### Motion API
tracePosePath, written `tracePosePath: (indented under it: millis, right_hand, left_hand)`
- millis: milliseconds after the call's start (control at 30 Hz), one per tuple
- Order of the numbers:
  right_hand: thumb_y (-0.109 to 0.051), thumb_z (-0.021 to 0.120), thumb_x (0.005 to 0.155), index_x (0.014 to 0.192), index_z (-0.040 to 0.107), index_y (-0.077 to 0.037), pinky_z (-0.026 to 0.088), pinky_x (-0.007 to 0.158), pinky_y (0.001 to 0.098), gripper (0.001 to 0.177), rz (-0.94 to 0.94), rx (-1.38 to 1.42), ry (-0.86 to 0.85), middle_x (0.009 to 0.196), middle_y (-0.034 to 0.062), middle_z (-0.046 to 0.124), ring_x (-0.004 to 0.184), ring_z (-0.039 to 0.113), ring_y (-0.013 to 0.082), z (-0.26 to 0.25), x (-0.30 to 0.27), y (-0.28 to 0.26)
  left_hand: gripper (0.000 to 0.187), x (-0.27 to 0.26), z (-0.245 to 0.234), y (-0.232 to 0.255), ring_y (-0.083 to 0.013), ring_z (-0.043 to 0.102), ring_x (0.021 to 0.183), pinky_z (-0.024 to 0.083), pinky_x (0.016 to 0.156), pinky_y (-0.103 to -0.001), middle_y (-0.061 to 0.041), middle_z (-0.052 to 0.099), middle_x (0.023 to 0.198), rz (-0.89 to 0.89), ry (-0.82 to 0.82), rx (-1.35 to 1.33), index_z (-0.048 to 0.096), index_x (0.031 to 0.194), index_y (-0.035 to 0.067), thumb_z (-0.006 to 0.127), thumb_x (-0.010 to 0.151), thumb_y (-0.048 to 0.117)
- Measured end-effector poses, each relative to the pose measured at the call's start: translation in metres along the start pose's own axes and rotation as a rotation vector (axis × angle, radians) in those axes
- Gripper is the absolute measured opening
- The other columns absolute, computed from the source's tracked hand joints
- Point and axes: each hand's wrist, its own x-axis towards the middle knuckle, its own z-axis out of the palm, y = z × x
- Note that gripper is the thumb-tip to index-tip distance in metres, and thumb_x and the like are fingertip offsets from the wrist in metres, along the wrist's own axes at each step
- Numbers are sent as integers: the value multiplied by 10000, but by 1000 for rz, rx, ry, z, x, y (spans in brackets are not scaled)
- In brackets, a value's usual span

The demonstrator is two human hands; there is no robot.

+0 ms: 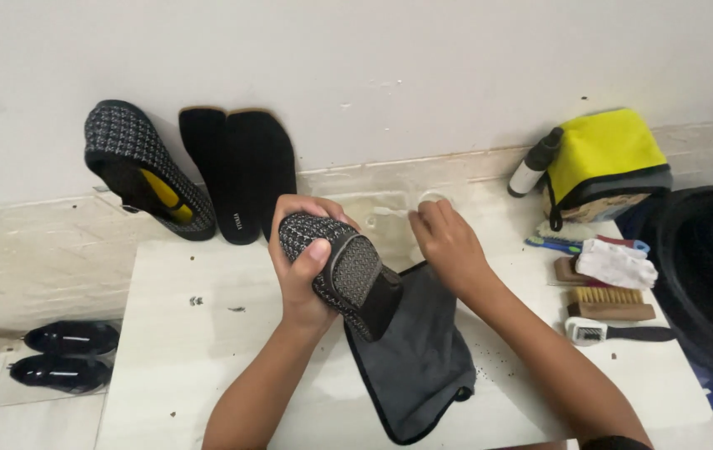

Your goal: The person cleans a black and white patterned shoe using a toothbrush and a cloth. They dip the toothbrush into a container of liquid and scrub the shoe, then wipe it with a cloth. The process is repeated on different parts of the shoe.

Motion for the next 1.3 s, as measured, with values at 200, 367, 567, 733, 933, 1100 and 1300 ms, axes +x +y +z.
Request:
tracePosePath:
  millis: [200, 367, 567, 733, 933, 1100, 1300]
  right_hand:
    - [-15, 669, 840, 932, 732, -71, 502, 706, 261, 125, 129, 78, -55, 897, 94, 612, 830, 610, 210, -35, 13, -6]
    - [-7, 666, 842, 857, 746, -82, 530, 713, 252, 111, 142, 130, -99, 842, 82, 653, 785, 644, 189, -35, 12, -11]
    - [-57, 629, 931, 884, 713, -71, 547, 740, 247, 97, 311, 220, 32, 858, 81, 657, 813, 672, 189, -54, 4, -32]
    - [60, 704, 840, 912, 737, -44, 580, 769, 305, 131, 535, 637, 167, 888, 74, 720, 877, 709, 226, -65, 0, -46]
    - [38, 670, 890, 950, 732, -57, 591, 792, 335, 128, 489, 633, 377, 918, 84, 750, 903, 719, 228, -72, -1, -54]
    - [97, 596, 899, 971, 715, -8, 600, 778, 336, 174, 329, 445, 316, 910, 126, 745, 876, 716, 252, -78, -1, -57]
    - [112, 570, 894, 1074, 703, -37, 587, 816, 342, 268, 258, 359, 186, 964, 110, 739, 910, 708, 244, -71, -3, -52]
  left_hand:
    - [412, 6, -1, 15, -219, 626, 688, 530, 515, -298, -141, 552, 840, 18, 4, -22, 453, 969, 62, 673, 770, 347]
    - [403, 9, -8, 28, -228, 623, 691, 521, 511, -293, -149, 544, 852, 36, 4, -89, 448, 981, 61, 667, 782, 334]
    - [390, 8, -13, 41, -220, 616, 680, 527, 528, -285, -143, 537, 838, 105, -28, -103, 454, 982, 69, 659, 787, 337]
    - [393, 4, -13, 49, -219, 622, 684, 533, 530, -286, -141, 540, 834, 121, -47, -128, 453, 985, 64, 661, 786, 331]
    - [381, 2, -9, 52, -190, 601, 665, 530, 528, -268, -124, 538, 825, 120, -55, -110, 459, 975, 70, 662, 787, 331]
    - [383, 4, -10, 53, -199, 615, 673, 535, 526, -267, -125, 537, 832, 129, -61, -112, 453, 979, 69, 657, 791, 334]
    - [390, 6, -12, 57, -211, 621, 672, 535, 519, -268, -126, 535, 829, 149, -52, -127, 448, 976, 69, 659, 785, 335]
